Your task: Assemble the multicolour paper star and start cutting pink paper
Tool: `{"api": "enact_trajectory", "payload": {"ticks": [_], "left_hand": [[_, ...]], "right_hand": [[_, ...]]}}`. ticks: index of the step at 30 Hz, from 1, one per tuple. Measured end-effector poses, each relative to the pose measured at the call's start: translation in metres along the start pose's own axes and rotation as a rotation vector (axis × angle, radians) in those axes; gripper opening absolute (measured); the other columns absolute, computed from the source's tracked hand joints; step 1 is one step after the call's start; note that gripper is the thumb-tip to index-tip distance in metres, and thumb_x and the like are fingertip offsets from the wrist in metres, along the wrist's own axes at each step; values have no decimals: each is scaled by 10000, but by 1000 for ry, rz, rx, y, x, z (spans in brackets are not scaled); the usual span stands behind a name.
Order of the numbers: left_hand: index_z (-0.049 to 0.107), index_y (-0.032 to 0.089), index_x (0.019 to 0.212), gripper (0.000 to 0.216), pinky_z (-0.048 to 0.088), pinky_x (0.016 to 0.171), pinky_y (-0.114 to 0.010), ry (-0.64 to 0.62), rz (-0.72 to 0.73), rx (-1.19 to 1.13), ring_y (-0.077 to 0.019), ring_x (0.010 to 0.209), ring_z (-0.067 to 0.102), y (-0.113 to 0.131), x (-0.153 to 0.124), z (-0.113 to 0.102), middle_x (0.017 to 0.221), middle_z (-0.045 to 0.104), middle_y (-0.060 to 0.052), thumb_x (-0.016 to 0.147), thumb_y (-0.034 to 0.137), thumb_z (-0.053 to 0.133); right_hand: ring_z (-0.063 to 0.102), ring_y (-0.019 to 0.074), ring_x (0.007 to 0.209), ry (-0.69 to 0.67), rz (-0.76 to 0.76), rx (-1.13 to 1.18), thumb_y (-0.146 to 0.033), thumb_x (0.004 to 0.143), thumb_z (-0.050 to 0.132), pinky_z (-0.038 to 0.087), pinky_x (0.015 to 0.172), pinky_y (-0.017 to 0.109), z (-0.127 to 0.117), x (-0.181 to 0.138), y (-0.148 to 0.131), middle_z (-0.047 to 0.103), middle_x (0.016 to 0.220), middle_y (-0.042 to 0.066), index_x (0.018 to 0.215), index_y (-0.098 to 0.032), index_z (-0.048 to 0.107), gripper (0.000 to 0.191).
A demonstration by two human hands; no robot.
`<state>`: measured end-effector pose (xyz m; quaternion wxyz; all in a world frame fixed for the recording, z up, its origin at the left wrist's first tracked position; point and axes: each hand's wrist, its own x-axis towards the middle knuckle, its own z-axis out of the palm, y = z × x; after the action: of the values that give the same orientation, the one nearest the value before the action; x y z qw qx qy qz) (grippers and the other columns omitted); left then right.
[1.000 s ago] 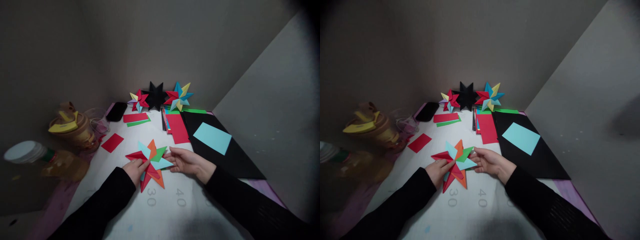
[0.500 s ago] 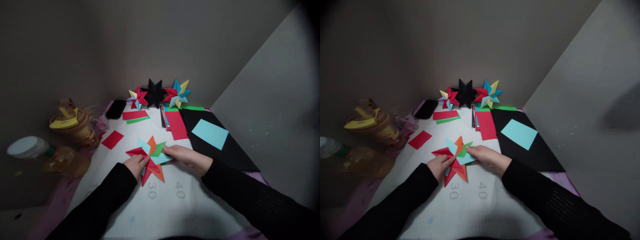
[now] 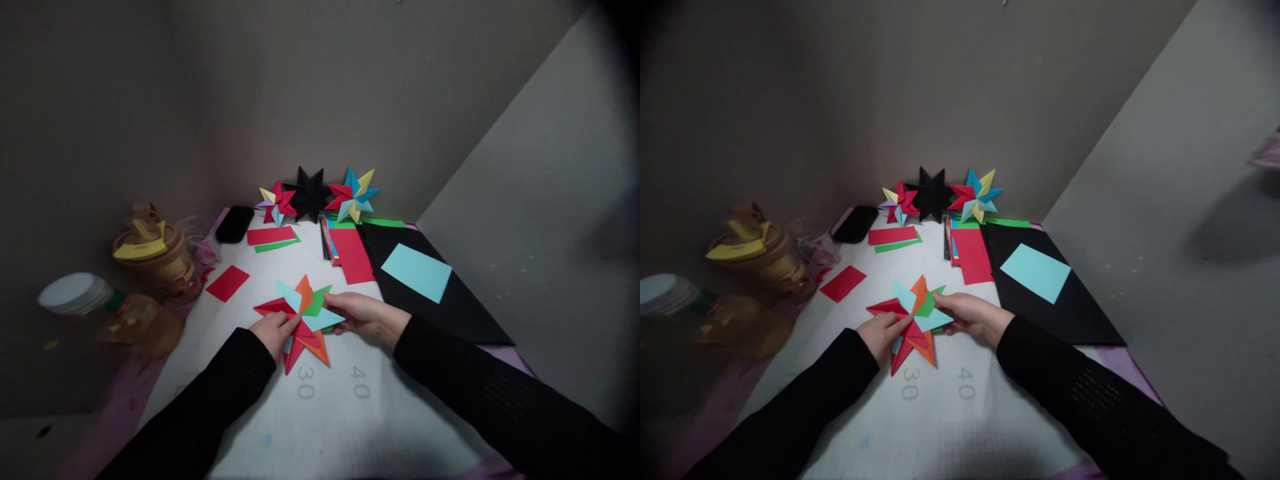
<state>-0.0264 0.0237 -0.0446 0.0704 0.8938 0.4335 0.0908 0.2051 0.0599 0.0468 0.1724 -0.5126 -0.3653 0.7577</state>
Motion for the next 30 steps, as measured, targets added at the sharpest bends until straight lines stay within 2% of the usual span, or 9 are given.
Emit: {"api": "enact_trajectory", "payload": {"ticks": [6, 12, 16, 18, 20, 22, 24, 27, 30], "left_hand": [[499, 198, 1331, 528, 508, 726, -365, 64, -13, 10, -226, 777, 557, -1, -2, 3, 849, 578, -93, 809, 142, 439], [506, 195, 1325, 510, 510, 673, -344, 77, -19, 24, -230, 765, 576, 2, -5, -2, 859, 611, -92, 821, 156, 435], [539, 211, 1275, 441, 487, 627, -299, 194, 20, 51, -200, 728, 585, 11, -8, -17, 826, 629, -65, 862, 133, 405], [575, 212, 1210, 378, 464, 604, -295, 354, 57, 77, -189, 696, 575, 16, -10, -29, 786, 631, -53, 878, 129, 414], [597, 253, 1124, 294, 455, 640, -310, 569, 50, 114, -183, 719, 570, 19, -10, -41, 801, 624, -38, 871, 149, 492], [594, 295, 1031, 245, 454, 750, -367, 780, -36, 150, -208, 844, 568, 20, -9, -54, 903, 591, -36, 819, 173, 612], [562, 288, 998, 244, 430, 862, -461, 903, -124, 136, -270, 1026, 524, 19, -7, -66, 1042, 536, -60, 789, 211, 661], [498, 241, 1063, 268, 443, 897, -490, 888, -125, -34, -288, 1101, 506, 15, -3, -79, 1136, 519, -98, 819, 232, 608], [498, 200, 1087, 312, 512, 793, -359, 827, -48, -168, -202, 905, 595, 16, -3, -90, 981, 604, -64, 804, 163, 624]], "right_hand": [[650, 152, 770, -41, 57, 51, -237, 822, 619, 562, 715, 316, 7, 9, 3, 679, 878, 62, 922, -142, 631, 139], [632, 179, 888, -14, 63, 50, -191, 721, 713, 564, 776, 362, 12, 13, 5, 674, 984, 59, 926, -172, 647, 216], [639, 185, 917, -27, 24, 37, -252, 719, 736, 553, 804, 372, 11, 9, 14, 665, 1023, 62, 986, -185, 649, 289], [656, 188, 885, -60, -39, 47, -311, 726, 736, 543, 810, 375, 12, 6, 20, 677, 1004, 67, 1021, -187, 646, 332], [665, 208, 886, -102, -153, 66, -353, 723, 738, 527, 836, 402, 13, 2, 25, 690, 1003, 81, 1053, -178, 646, 385], [658, 235, 934, -136, -290, 76, -372, 729, 730, 497, 887, 434, 15, -3, 29, 696, 1021, 97, 1076, -167, 651, 411], [642, 243, 988, -144, -400, 32, -374, 758, 703, 460, 943, 444, 16, -8, 30, 697, 1046, 99, 1083, -164, 662, 389], [629, 235, 1013, -107, -490, -168, -380, 822, 629, 437, 980, 442, 14, -17, 26, 689, 1087, 87, 1089, -181, 678, 337], [624, 232, 1010, -72, -593, -355, -372, 853, 577, 453, 969, 438, 11, -24, 20, 684, 1103, 78, 1112, -196, 675, 328]]}}
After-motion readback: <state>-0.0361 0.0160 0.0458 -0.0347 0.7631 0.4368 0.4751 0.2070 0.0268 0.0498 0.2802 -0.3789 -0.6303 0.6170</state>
